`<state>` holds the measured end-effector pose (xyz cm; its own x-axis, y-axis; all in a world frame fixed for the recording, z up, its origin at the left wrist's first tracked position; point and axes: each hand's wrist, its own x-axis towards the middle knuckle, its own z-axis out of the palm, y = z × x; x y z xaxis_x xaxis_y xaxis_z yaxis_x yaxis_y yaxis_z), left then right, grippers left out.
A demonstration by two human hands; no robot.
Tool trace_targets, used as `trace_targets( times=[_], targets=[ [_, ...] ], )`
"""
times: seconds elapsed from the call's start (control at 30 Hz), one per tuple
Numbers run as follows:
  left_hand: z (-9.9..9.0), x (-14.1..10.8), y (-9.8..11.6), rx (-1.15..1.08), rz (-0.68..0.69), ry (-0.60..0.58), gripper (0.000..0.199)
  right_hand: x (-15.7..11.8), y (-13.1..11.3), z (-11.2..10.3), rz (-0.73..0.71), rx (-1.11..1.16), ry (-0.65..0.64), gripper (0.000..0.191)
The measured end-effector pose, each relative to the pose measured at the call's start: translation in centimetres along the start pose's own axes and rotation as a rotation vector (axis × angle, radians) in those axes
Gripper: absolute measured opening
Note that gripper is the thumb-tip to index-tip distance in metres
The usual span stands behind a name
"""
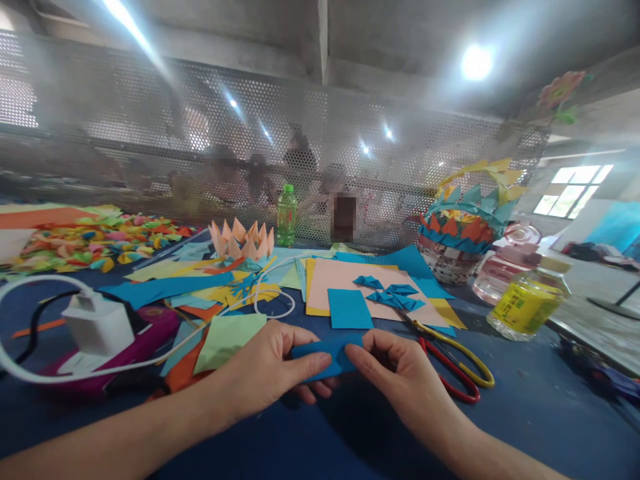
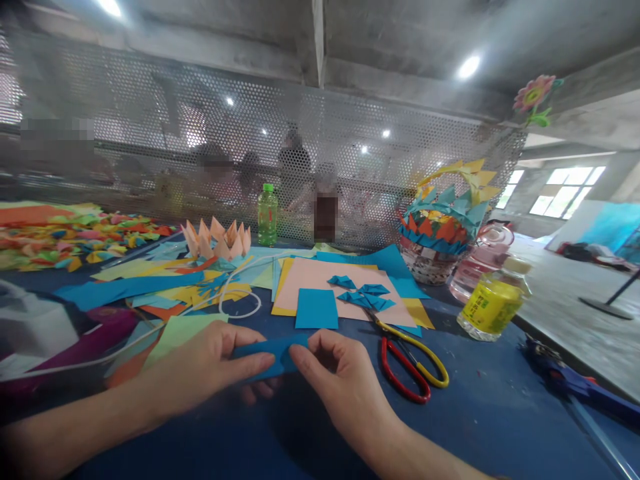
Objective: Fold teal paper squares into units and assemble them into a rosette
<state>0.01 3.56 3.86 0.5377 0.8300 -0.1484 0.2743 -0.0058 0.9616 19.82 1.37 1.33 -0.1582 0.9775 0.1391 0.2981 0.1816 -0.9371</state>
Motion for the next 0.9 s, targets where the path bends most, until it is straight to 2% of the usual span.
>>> trace_targets(
  times=[0.47,0.8,0.9],
  targets=[
    [-0.1,0.08,-0.43,-0.055,0.026,-0.025,0.034,-0.14,0.14,0.03,-0.012,0.035,-0.008,0.044],
    [0.02,0.11,-0.56,-0.062,0.031,-0.027,0.046,-0.02,0.13,-0.03,-0.027,0.042,-0.024,0.041],
    [0.02,0.0,-0.39,-0.054,0.012,-0.028,0.04,-0.07,0.13,-0.02,-0.026,0.013,-0.01,0.042]
  ],
)
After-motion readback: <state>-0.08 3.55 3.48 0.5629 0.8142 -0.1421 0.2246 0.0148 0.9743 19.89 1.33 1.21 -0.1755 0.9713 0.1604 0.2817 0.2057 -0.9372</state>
